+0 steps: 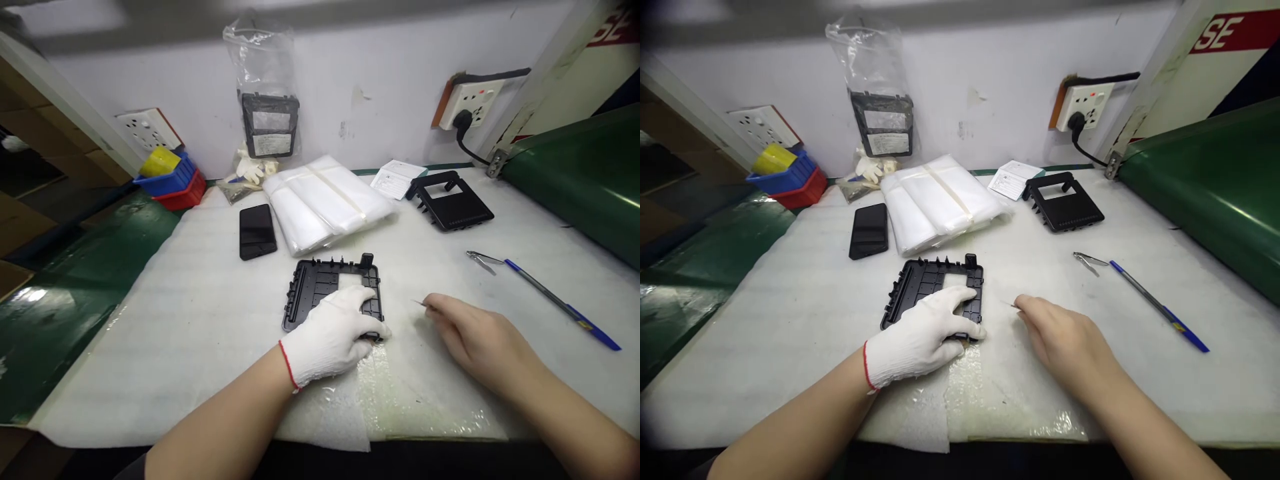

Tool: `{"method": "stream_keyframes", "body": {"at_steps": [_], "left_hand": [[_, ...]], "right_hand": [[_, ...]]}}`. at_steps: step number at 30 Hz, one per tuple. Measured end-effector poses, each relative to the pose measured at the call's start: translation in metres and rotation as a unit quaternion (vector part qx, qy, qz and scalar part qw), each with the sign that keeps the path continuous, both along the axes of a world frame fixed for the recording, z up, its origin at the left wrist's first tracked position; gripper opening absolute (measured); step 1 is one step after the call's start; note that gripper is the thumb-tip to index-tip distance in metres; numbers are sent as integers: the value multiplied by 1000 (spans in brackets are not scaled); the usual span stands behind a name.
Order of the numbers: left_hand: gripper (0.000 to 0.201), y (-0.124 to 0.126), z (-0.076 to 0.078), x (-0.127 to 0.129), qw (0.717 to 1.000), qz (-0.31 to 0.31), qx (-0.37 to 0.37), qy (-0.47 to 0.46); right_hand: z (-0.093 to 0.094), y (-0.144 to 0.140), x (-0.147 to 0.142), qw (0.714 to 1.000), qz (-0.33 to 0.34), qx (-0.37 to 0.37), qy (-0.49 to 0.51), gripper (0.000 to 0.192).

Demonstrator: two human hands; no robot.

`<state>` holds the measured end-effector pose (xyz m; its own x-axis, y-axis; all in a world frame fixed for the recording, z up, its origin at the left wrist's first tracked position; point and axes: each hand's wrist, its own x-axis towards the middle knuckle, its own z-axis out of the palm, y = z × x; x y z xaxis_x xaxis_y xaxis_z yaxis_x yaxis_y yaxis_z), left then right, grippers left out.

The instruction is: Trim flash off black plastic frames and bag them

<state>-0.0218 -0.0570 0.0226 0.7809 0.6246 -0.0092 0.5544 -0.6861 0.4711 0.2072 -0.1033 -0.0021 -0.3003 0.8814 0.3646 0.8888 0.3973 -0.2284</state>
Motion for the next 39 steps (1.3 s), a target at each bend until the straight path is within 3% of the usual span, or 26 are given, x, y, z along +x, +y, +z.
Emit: {"method": "stream_keyframes", "body": {"at_steps": [3,7,19,28,39], "left_hand": [[30,0,-1,0,1000,10,-20,0],[30,0,0,1,999,17,-38,8],[36,0,1,1,997,25,-67,43],[36,1,1,2,997,16,-54,45],[36,1,-1,2,997,18,-52,46]], "right_hand": [[-10,0,-11,999,29,11,-22,23],[-19,-2,-21,999,35,-15,22,21],[-18,-2,-19,995,56,-69,52,18],[-21,-3,-16,993,62,-52,85,16],[-22,-2,-17,996,61,-37,50,18]]}}
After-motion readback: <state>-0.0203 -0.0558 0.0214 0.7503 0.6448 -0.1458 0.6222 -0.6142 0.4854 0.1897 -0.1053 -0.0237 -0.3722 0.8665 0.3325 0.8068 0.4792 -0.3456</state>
